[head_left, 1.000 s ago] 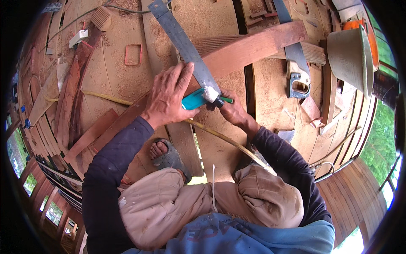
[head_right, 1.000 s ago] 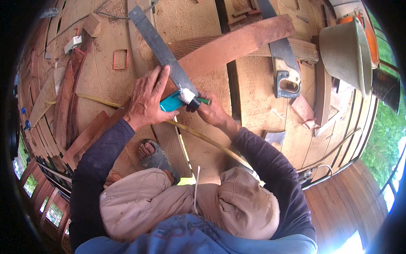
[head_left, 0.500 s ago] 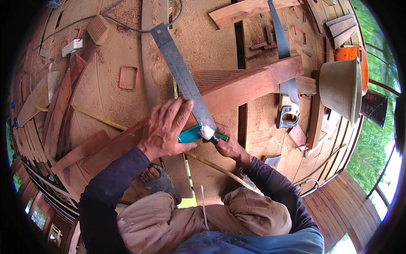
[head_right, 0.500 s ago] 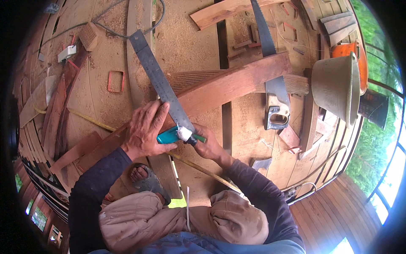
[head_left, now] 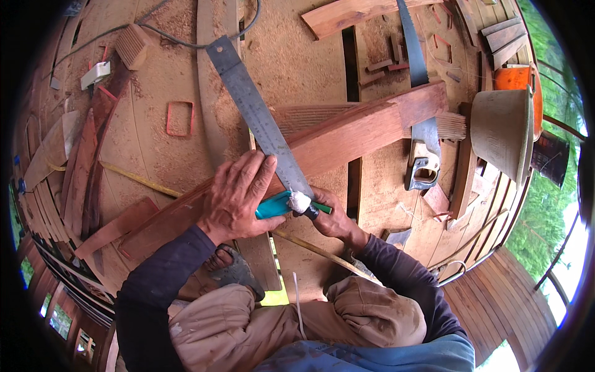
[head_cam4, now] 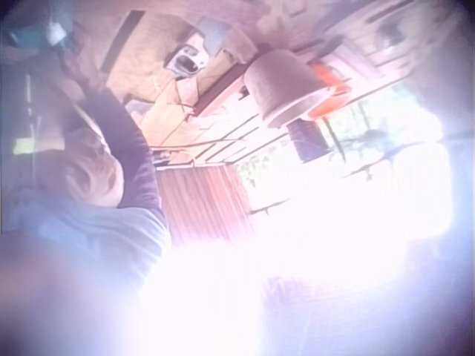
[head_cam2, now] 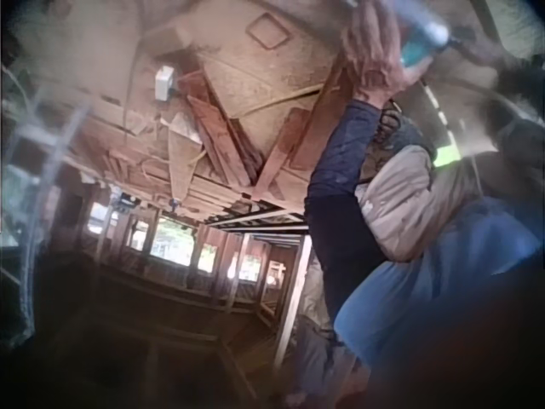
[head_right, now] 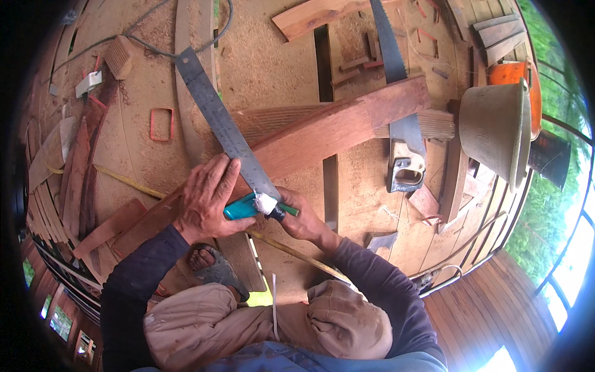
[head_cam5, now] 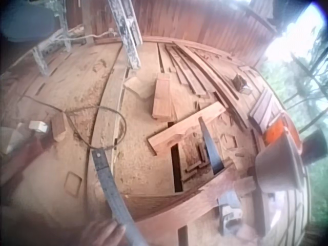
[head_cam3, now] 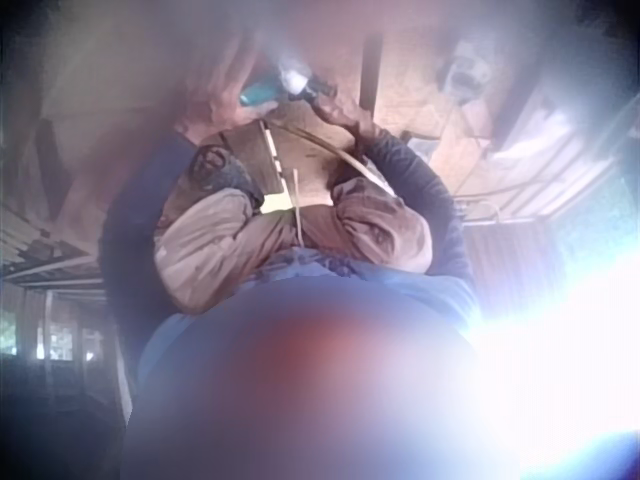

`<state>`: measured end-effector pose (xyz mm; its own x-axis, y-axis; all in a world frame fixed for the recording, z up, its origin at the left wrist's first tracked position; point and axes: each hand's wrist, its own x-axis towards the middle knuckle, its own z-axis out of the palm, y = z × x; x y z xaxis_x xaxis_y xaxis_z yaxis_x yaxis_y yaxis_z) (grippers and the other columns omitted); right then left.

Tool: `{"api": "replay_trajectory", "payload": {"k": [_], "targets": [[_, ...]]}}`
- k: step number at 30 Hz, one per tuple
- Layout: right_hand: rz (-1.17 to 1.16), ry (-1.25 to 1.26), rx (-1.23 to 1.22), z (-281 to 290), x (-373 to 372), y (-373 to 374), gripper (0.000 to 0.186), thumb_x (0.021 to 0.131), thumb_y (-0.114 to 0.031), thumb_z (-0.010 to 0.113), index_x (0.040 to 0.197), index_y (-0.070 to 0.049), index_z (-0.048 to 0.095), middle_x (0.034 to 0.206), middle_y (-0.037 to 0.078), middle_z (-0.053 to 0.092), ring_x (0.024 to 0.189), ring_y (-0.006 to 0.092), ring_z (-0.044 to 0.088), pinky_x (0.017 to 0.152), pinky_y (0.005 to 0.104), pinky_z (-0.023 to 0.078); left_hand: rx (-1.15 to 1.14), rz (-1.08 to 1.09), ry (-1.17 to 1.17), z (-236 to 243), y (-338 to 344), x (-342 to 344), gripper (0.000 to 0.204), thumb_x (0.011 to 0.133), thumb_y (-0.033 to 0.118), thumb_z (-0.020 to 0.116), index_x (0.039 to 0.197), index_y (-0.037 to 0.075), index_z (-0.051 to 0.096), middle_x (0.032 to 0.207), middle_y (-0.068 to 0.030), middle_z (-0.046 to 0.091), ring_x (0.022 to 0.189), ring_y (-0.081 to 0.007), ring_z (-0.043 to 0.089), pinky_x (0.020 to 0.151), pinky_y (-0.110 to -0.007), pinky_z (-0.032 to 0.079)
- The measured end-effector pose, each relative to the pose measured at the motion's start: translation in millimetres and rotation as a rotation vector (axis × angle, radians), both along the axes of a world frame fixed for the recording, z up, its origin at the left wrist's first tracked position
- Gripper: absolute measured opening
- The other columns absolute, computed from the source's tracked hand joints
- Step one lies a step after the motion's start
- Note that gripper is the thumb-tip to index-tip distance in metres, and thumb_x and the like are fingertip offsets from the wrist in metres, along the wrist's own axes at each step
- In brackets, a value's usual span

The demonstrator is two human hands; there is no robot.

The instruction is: The person measures a wooden plank with a tape measure, marks it with a pencil and square, then uses a hand saw to cut the plank along the marked line. The cut piece is separated and set aside.

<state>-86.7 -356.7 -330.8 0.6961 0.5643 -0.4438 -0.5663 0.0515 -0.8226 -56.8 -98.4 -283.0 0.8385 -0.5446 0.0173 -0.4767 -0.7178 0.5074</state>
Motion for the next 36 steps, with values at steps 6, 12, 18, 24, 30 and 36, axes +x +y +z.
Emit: {"api": "replay_trajectory", "payload": {"k": [6, 12, 18, 24, 30, 36], "targets": [[0.037, 0.027, -0.026, -5.0, -1.3, -3.9, 0.03, 0.101, -0.016, 0.062, 0.125, 0.002, 0.064, 0.109, 0.006, 0.068, 0.099, 0.0141, 0.061, 0.087, 0.0319, 0.05, -0.01, 0.004, 0.008, -1.2, -0.4, 0.5, 0.117, 0.065, 0.051, 0.089, 0.156, 0.0, 0.037, 0.15, -0.0244, 0.046, 0.135, -0.0397, 0.05, 0.103, -0.052, 0.043], [0.032, 0.039, -0.003, -2.7, 1.0, -2.2, 0.028, 0.102, -0.018, 0.06, 0.122, 0.001, 0.065, 0.107, 0.004, 0.066, 0.097, 0.0127, 0.06, 0.085, 0.0298, 0.05, -0.015, 0.007, 0.017, -3.3, 0.3, -0.8, 0.118, 0.064, 0.051, 0.089, 0.157, 0.001, 0.036, 0.151, -0.0239, 0.045, 0.135, -0.0397, 0.05, 0.104, -0.053, 0.043], [0.056, -0.021, -0.026, -2.1, 2.5, -2.6, 0.029, 0.102, -0.018, 0.06, 0.124, 0.001, 0.065, 0.11, 0.007, 0.067, 0.1, 0.0147, 0.062, 0.088, 0.0318, 0.051, -0.004, 0.003, 0.028, -1.9, 0.9, -0.6, 0.119, 0.063, 0.052, 0.089, 0.157, 0.001, 0.036, 0.152, -0.0237, 0.044, 0.135, -0.0396, 0.05, 0.105, -0.053, 0.043], [0.064, -0.023, -0.058, -0.9, 2.7, -3.8, 0.031, 0.101, -0.017, 0.062, 0.126, 0.001, 0.065, 0.112, 0.009, 0.069, 0.102, 0.0166, 0.064, 0.09, 0.0328, 0.051, 0.007, 0.016, 0.008, 0.0, -0.5, 0.6, 0.118, 0.064, 0.052, 0.088, 0.158, 0.003, 0.036, 0.151, -0.0211, 0.045, 0.136, -0.036, 0.05, 0.105, -0.052, 0.042], [0.045, -0.037, -0.033, 1.8, 5.5, -2.4, 0.03, 0.1, -0.015, 0.062, 0.125, 0.002, 0.065, 0.111, 0.01, 0.069, 0.102, 0.017, 0.064, 0.09, 0.0329, 0.051, 0.007, 0.007, -0.008, 0.1, -1.2, 2.2, 0.117, 0.065, 0.052, 0.088, 0.156, 0.001, 0.037, 0.149, -0.0225, 0.047, 0.134, -0.038, 0.051, 0.103, -0.052, 0.043], [0.014, -0.009, 0.008, 2.1, 5.2, -1.5, 0.029, 0.101, -0.015, 0.062, 0.125, 0.002, 0.065, 0.112, 0.008, 0.068, 0.102, 0.0149, 0.063, 0.089, 0.0307, 0.051, -0.006, 0.002, 0.004, -0.7, -1.1, 2.7, 0.118, 0.064, 0.051, 0.09, 0.156, 0.001, 0.037, 0.148, -0.0235, 0.047, 0.133, -0.0396, 0.052, 0.103, -0.052, 0.044]]}}
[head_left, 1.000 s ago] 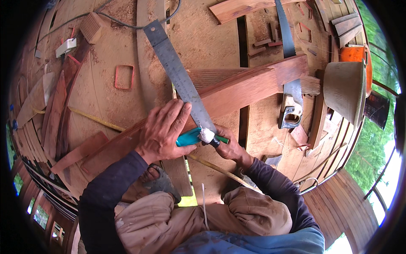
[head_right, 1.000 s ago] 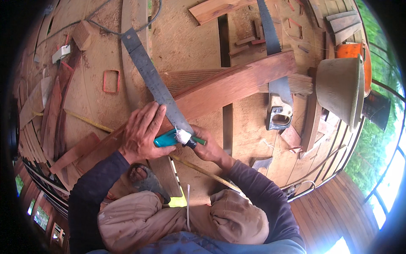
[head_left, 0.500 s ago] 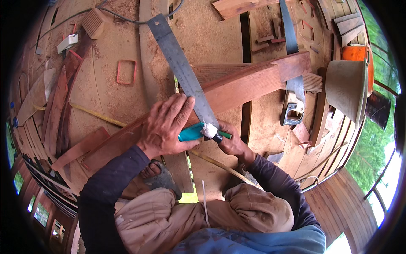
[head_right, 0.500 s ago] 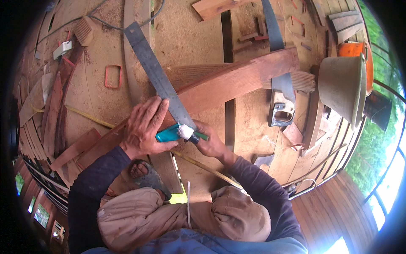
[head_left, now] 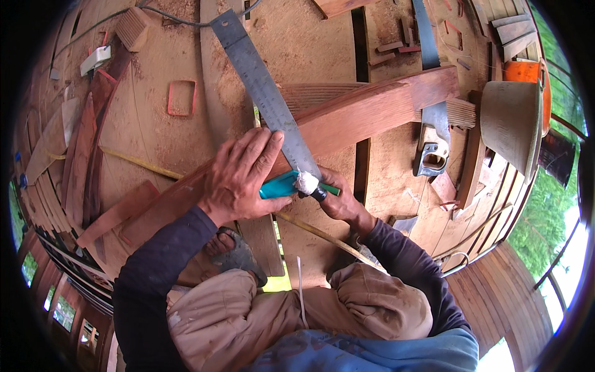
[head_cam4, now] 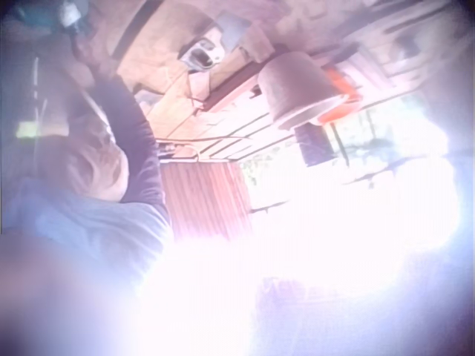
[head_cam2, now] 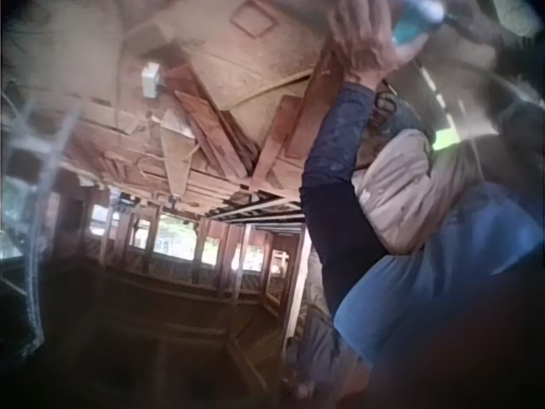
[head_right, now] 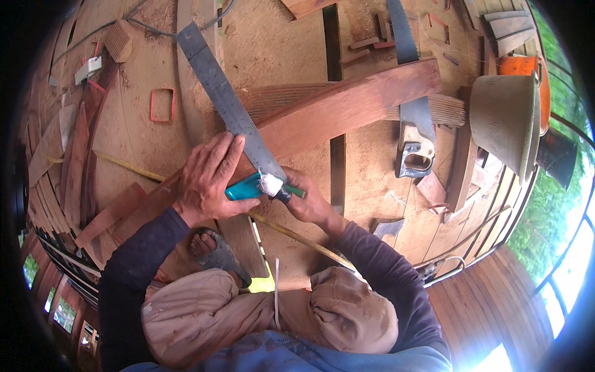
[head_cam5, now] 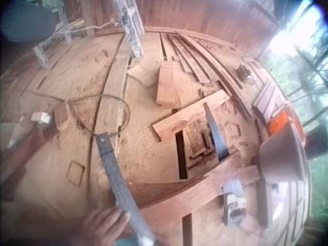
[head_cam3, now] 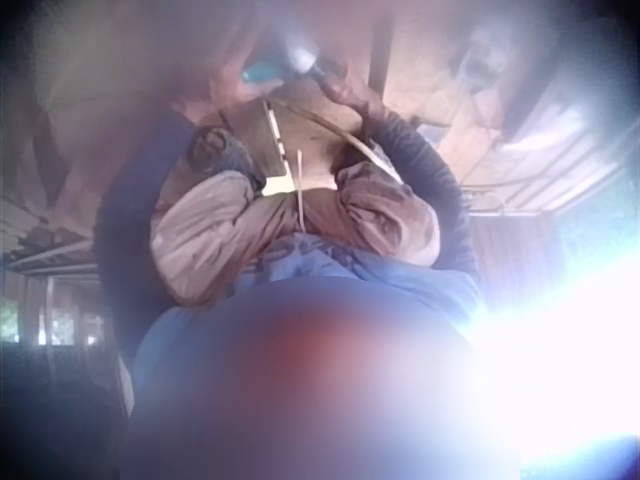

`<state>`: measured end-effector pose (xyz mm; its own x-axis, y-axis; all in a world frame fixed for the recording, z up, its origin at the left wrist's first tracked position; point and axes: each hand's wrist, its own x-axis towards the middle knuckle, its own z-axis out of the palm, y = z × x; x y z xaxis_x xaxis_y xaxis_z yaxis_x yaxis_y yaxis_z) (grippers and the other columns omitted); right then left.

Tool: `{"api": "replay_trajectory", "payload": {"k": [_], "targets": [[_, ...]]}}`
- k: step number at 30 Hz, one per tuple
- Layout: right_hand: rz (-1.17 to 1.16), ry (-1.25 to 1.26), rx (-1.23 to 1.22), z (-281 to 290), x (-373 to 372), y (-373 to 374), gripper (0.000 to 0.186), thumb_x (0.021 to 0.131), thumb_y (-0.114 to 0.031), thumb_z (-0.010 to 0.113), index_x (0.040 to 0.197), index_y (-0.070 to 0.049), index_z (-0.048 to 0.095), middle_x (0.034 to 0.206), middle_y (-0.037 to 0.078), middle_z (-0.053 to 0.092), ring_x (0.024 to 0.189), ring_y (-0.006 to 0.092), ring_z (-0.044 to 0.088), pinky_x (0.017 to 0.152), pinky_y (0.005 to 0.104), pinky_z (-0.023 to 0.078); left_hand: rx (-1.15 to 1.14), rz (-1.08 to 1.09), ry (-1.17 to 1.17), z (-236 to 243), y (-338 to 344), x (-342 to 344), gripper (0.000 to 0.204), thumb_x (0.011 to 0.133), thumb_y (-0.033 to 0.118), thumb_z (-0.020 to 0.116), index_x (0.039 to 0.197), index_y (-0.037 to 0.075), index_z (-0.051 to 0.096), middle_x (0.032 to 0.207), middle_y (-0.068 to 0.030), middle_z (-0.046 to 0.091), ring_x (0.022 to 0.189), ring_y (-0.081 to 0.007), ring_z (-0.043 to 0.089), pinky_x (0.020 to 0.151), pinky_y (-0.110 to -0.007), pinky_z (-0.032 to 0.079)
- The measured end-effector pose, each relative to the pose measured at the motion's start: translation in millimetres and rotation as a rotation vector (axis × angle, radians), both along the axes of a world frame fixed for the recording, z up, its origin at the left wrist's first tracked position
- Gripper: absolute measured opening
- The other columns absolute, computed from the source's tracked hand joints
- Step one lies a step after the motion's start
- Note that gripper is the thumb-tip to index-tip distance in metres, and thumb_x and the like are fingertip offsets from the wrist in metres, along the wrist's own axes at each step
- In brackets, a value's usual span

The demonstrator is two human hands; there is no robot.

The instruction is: The person measures a wooden plank with a tape measure, marks it with a pencil and square, then uses a hand saw to cut the plank along the marked line. The cut piece is separated and set aside.

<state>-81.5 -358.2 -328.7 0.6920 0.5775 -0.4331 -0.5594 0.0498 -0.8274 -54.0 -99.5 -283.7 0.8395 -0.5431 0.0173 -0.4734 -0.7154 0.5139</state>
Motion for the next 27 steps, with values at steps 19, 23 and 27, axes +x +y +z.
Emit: {"api": "replay_trajectory", "payload": {"k": [19, 23, 27], "targets": [[0.013, 0.038, -0.025, -1, 0, 0, 0.032, 0.101, -0.019, 0.064, 0.125, 0.002, 0.066, 0.102, 0.004, 0.067, 0.093, 0.0123, 0.062, 0.082, 0.0288, 0.051, -0.007, -0.007, -0.034, -1, -1, 2, 0.116, 0.068, 0.052, 0.086, 0.157, -0.001, 0.034, 0.145, -0.026, 0.048, 0.131, -0.0405, 0.053, 0.103, -0.053, 0.045], [0.004, -0.031, -0.017, -2, 1, -1, 0.033, 0.1, -0.021, 0.065, 0.125, 0.001, 0.065, 0.103, 0.005, 0.068, 0.094, 0.0134, 0.062, 0.084, 0.03, 0.051, 0.007, -0.007, -0.053, 1, -4, 2, 0.115, 0.07, 0.051, 0.085, 0.157, -0.002, 0.032, 0.145, -0.0263, 0.048, 0.127, -0.0414, 0.054, 0.103, -0.054, 0.045], [-0.042, -0.101, -0.118, -8, -4, -11, 0.03, 0.1, -0.022, 0.063, 0.121, -0.001, 0.067, 0.098, 0.005, 0.069, 0.088, 0.0117, 0.063, 0.077, 0.0273, 0.051, 0.026, -0.001, -0.066, 1, -8, 1, 0.114, 0.071, 0.051, 0.084, 0.157, -0.002, 0.032, 0.145, -0.0263, 0.049, 0.125, -0.0419, 0.055, 0.102, -0.054, 0.044]]}}
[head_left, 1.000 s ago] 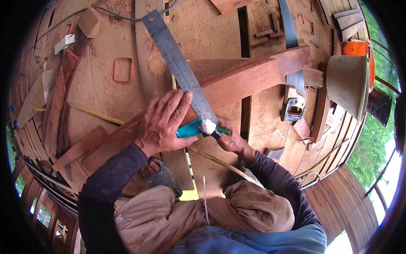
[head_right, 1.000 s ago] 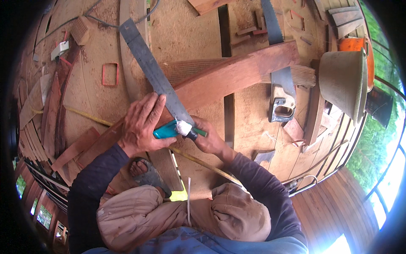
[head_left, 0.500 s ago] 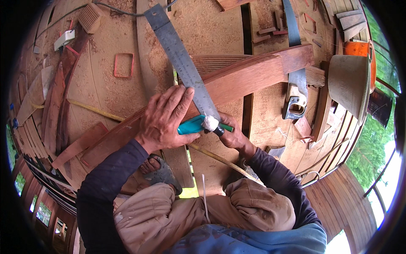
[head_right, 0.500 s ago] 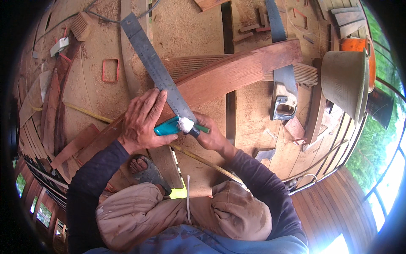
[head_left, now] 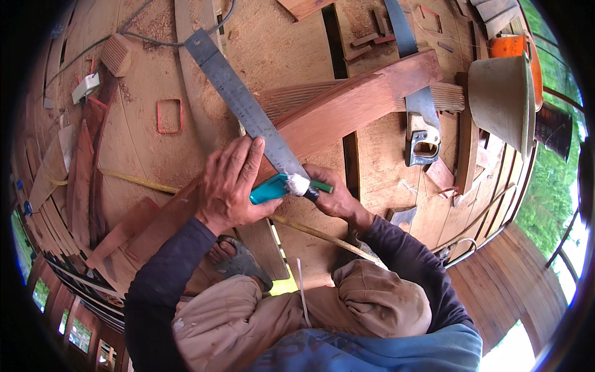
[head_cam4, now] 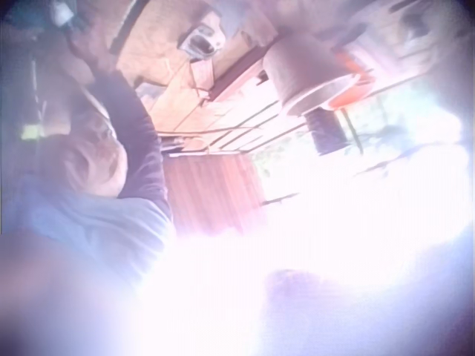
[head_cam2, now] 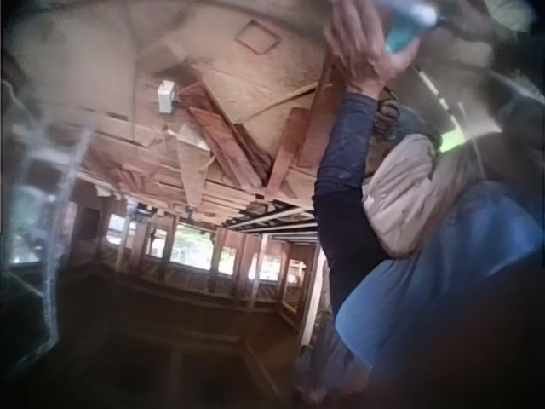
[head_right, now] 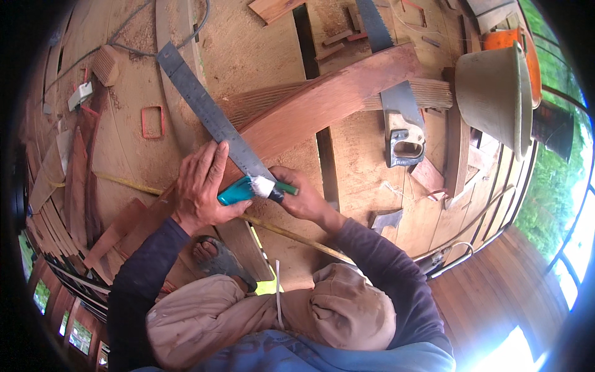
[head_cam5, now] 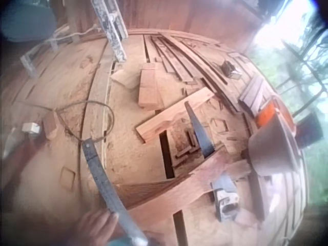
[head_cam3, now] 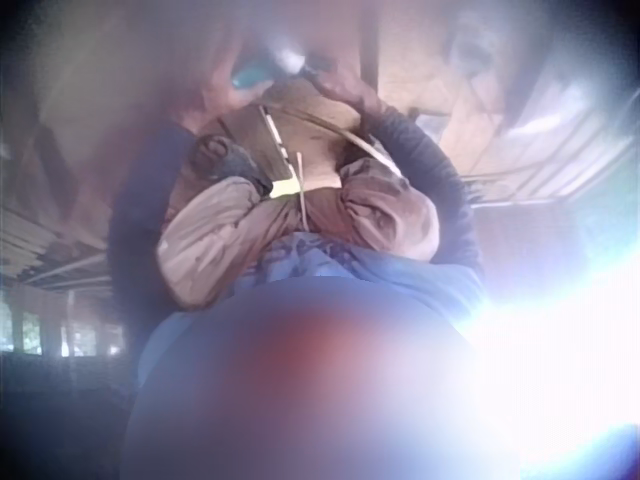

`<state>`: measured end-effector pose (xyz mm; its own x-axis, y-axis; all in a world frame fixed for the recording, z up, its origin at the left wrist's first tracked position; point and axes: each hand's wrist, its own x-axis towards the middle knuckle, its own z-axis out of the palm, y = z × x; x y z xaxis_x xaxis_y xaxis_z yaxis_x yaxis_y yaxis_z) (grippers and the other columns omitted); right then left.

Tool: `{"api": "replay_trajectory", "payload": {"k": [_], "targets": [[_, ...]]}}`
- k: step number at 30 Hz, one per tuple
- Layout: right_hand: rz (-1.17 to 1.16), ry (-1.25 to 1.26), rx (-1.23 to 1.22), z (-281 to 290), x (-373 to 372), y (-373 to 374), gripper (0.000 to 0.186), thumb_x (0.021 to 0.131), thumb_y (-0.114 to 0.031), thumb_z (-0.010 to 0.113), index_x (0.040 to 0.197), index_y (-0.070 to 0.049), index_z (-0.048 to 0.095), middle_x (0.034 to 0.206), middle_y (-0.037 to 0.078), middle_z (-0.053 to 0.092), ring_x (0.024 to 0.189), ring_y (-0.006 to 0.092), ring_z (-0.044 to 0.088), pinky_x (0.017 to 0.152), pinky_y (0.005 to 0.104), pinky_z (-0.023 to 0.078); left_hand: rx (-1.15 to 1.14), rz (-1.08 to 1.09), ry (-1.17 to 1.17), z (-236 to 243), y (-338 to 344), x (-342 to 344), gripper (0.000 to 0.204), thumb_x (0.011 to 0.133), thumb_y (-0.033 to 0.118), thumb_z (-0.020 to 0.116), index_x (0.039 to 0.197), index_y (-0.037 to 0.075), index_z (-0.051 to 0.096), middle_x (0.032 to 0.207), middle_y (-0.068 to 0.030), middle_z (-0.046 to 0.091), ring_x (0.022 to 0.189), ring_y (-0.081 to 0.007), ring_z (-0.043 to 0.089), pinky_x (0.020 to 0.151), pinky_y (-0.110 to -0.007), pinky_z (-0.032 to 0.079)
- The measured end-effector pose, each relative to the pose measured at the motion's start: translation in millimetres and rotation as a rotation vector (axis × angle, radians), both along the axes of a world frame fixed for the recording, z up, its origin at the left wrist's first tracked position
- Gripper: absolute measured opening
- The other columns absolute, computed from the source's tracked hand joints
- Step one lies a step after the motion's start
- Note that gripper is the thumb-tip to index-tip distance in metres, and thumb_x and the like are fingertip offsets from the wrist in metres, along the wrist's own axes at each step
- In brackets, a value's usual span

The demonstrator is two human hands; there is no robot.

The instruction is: The person measures a wooden plank with a tape measure, marks it with a pencil and square, then uses a hand saw to cut the plank along the marked line. The cut piece is separated and set aside.

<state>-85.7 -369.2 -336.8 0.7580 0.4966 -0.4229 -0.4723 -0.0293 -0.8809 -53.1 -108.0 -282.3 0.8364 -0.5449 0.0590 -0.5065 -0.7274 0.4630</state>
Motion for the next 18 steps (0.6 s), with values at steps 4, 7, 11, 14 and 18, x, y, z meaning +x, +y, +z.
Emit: {"api": "replay_trajectory", "payload": {"k": [4, 7, 11, 14, 18], "targets": [[-0.122, -0.023, -0.103, 20, 0, -22, 0.03, 0.101, -0.02, 0.053, 0.119, -0.003, 0.069, 0.079, 0.002, 0.065, 0.071, 0.0096, 0.059, 0.062, 0.0263, 0.047, -0.004, 0.03, 0.007, 0, 0, -4, 0.112, 0.068, 0.048, 0.085, 0.157, 0.0, 0.035, 0.145, -0.022, 0.05, 0.128, -0.0375, 0.054, 0.101, -0.053, 0.044], [-0.254, -0.078, -0.036, 43, -2, -31, 0.053, 0.105, -0.046, 0.048, 0.115, 0.001, 0.07, 0.076, 0.0, 0.06, 0.067, 0.0097, 0.056, 0.059, 0.0274, 0.045, 0.004, 0.008, 0.001, 0, 0, -3, 0.114, 0.071, 0.049, 0.084, 0.158, -0.001, 0.031, 0.144, -0.0265, 0.048, 0.124, -0.0425, 0.055, 0.101, -0.053, 0.044], [-0.131, -0.457, -0.201, 62, 36, -26, 0.046, 0.103, -0.041, 0.048, 0.105, -0.002, 0.072, 0.074, 0.004, 0.063, 0.064, 0.0142, 0.059, 0.06, 0.0313, 0.048, -0.004, 0.015, -0.036, 2, 0, -3, 0.115, 0.07, 0.047, 0.085, 0.159, 0.0, 0.03, 0.144, -0.0258, 0.049, 0.123, -0.0425, 0.055, 0.101, -0.053, 0.045], [-0.139, -0.367, -0.136, 68, 50, -27, 0.024, 0.097, -0.017, 0.056, 0.105, -0.001, 0.072, 0.076, 0.005, 0.065, 0.065, 0.0145, 0.061, 0.06, 0.0301, 0.048, -0.026, 0.015, -0.049, 1, 0, -3, 0.116, 0.069, 0.046, 0.085, 0.159, 0.001, 0.03, 0.144, -0.0252, 0.05, 0.123, -0.0419, 0.055, 0.101, -0.052, 0.045], [-0.209, -0.383, -0.146, 83, 50, -24, 0.032, 0.092, -0.012, 0.065, 0.122, -0.001, 0.069, 0.096, 0.008, 0.074, 0.084, 0.0185, 0.07, 0.071, 0.0287, 0.054, -0.019, 0.022, -0.051, -3, 3, -6, 0.116, 0.068, 0.047, 0.085, 0.16, 0.001, 0.03, 0.142, -0.0249, 0.05, 0.124, -0.0414, 0.056, 0.101, -0.052, 0.045]]}}
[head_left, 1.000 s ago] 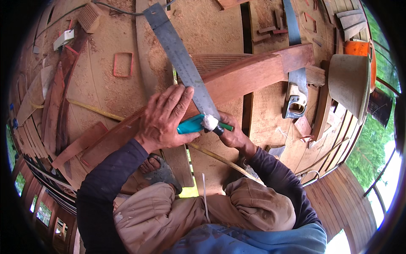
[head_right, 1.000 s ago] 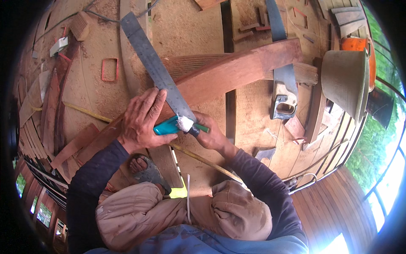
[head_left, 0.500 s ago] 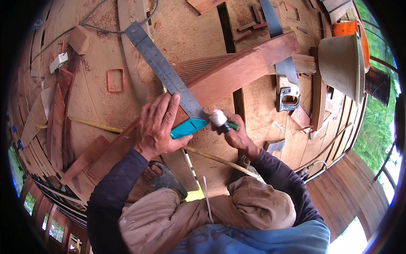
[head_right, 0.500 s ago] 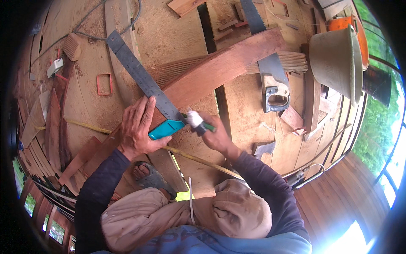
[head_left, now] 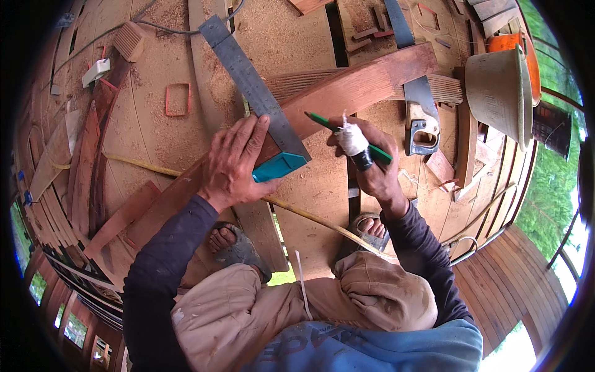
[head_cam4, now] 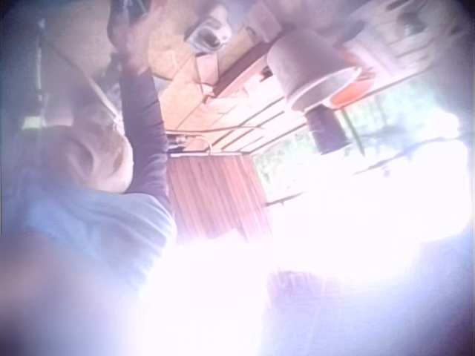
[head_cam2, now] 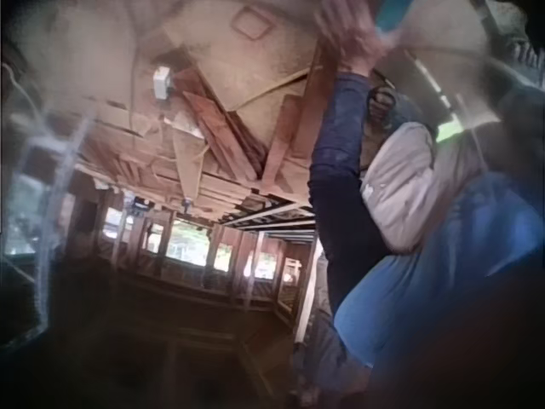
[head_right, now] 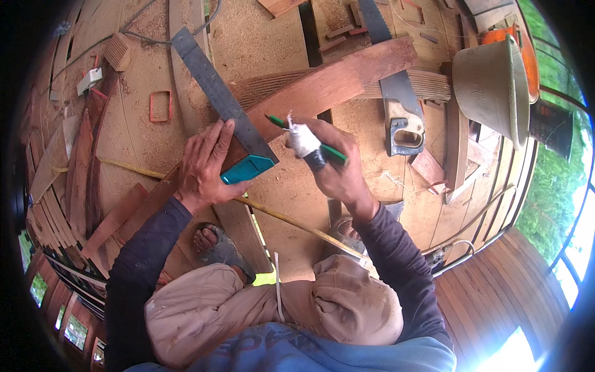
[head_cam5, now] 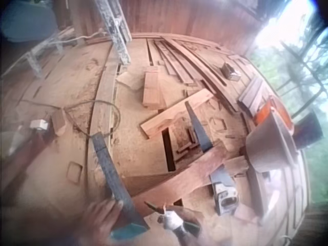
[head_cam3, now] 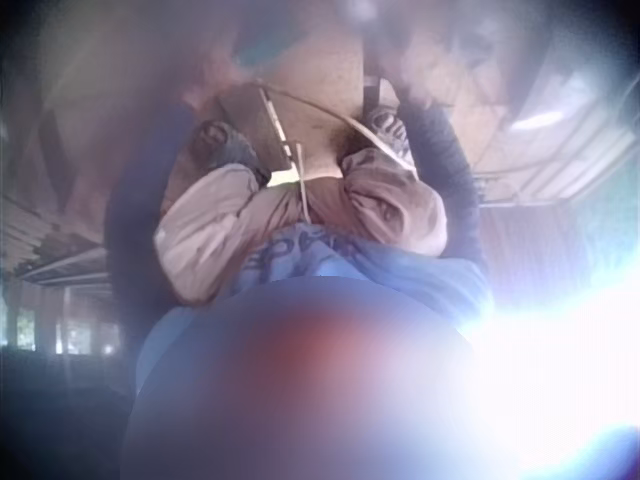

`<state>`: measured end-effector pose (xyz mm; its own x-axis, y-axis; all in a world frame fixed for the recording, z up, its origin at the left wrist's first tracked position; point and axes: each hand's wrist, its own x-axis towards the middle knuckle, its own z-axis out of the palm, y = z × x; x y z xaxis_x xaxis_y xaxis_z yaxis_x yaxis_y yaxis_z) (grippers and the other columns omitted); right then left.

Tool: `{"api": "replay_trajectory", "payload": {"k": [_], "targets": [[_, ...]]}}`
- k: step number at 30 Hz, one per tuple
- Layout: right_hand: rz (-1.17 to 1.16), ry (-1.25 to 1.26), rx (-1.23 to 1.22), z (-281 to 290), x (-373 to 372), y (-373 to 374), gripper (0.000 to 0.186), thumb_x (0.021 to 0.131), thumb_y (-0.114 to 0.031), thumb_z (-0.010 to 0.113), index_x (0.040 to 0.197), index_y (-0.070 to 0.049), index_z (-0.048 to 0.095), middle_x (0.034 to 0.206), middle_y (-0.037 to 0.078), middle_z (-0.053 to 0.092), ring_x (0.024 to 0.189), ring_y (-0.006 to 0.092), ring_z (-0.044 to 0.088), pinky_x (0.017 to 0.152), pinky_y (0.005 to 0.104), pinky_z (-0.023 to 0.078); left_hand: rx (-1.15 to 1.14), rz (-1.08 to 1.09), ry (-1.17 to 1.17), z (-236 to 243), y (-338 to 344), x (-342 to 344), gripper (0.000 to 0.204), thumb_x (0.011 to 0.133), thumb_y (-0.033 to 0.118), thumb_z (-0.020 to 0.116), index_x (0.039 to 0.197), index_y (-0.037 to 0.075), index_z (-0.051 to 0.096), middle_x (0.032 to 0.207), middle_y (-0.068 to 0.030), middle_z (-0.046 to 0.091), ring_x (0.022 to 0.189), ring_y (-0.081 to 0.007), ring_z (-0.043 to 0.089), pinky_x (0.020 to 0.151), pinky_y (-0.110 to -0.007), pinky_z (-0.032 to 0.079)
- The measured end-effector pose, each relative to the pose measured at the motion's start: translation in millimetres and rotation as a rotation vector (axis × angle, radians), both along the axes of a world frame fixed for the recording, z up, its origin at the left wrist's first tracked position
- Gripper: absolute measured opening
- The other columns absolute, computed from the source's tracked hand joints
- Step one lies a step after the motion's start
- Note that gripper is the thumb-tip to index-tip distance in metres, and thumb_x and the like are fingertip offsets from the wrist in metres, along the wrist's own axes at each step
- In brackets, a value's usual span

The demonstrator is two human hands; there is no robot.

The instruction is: The person measures a wooden plank with a tape measure, marks it with a pencil and square, then uses a hand saw to cut the plank along the marked line. The cut piece is separated and set aside.

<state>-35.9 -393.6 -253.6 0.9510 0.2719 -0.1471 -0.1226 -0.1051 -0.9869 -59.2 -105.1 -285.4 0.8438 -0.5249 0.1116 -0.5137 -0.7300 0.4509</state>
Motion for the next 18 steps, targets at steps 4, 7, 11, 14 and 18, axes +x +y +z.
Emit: {"api": "replay_trajectory", "payload": {"k": [4, 7, 11, 14, 18], "targets": [[0.165, -0.32, -0.17, 8, 14, 14, 0.036, 0.089, -0.005, 0.069, 0.124, -0.001, 0.067, 0.111, 0.019, 0.073, 0.097, 0.0357, 0.072, 0.085, 0.0408, 0.056, 0.013, 0.005, 0.009, 1, 0, -1, 0.115, 0.068, 0.047, 0.085, 0.159, 0.002, 0.031, 0.142, -0.0246, 0.051, 0.124, -0.0421, 0.055, 0.103, -0.052, 0.044], [0.167, -0.328, -0.213, 3, 16, 20, 0.037, 0.087, -0.005, 0.069, 0.124, -0.001, 0.067, 0.111, 0.02, 0.072, 0.097, 0.0389, 0.071, 0.084, 0.0419, 0.056, -0.001, 0.003, -0.011, 0, -1, -2, 0.114, 0.069, 0.046, 0.084, 0.159, 0.002, 0.03, 0.142, -0.0247, 0.051, 0.125, -0.0425, 0.055, 0.104, -0.052, 0.043], [0.178, -0.37, -0.213, -2, 15, 22, 0.041, 0.083, -0.002, 0.069, 0.124, -0.001, 0.066, 0.109, 0.021, 0.072, 0.097, 0.0414, 0.07, 0.084, 0.0438, 0.056, -0.015, 0.0, -0.01, 2, -3, -1, 0.113, 0.07, 0.044, 0.084, 0.159, 0.001, 0.03, 0.142, -0.0252, 0.05, 0.127, -0.042, 0.055, 0.104, -0.052, 0.043], [0.185, -0.361, -0.195, -2, 14, 25, 0.042, 0.081, 0.0, 0.067, 0.123, -0.001, 0.066, 0.107, 0.021, 0.071, 0.097, 0.0426, 0.07, 0.084, 0.0441, 0.056, -0.011, 0.001, -0.005, 2, -3, -1, 0.112, 0.069, 0.042, 0.084, 0.159, 0.0, 0.03, 0.143, -0.0253, 0.05, 0.128, -0.0416, 0.054, 0.104, -0.052, 0.043], [0.212, -0.355, -0.199, -3, 17, 26, 0.044, 0.079, 0.0, 0.067, 0.122, -0.002, 0.066, 0.106, 0.021, 0.071, 0.096, 0.0431, 0.069, 0.084, 0.0441, 0.056, 0.0, 0.007, 0.004, 2, -3, -2, 0.112, 0.068, 0.041, 0.084, 0.159, 0.001, 0.031, 0.144, -0.0247, 0.051, 0.129, -0.0416, 0.054, 0.104, -0.051, 0.044]]}}
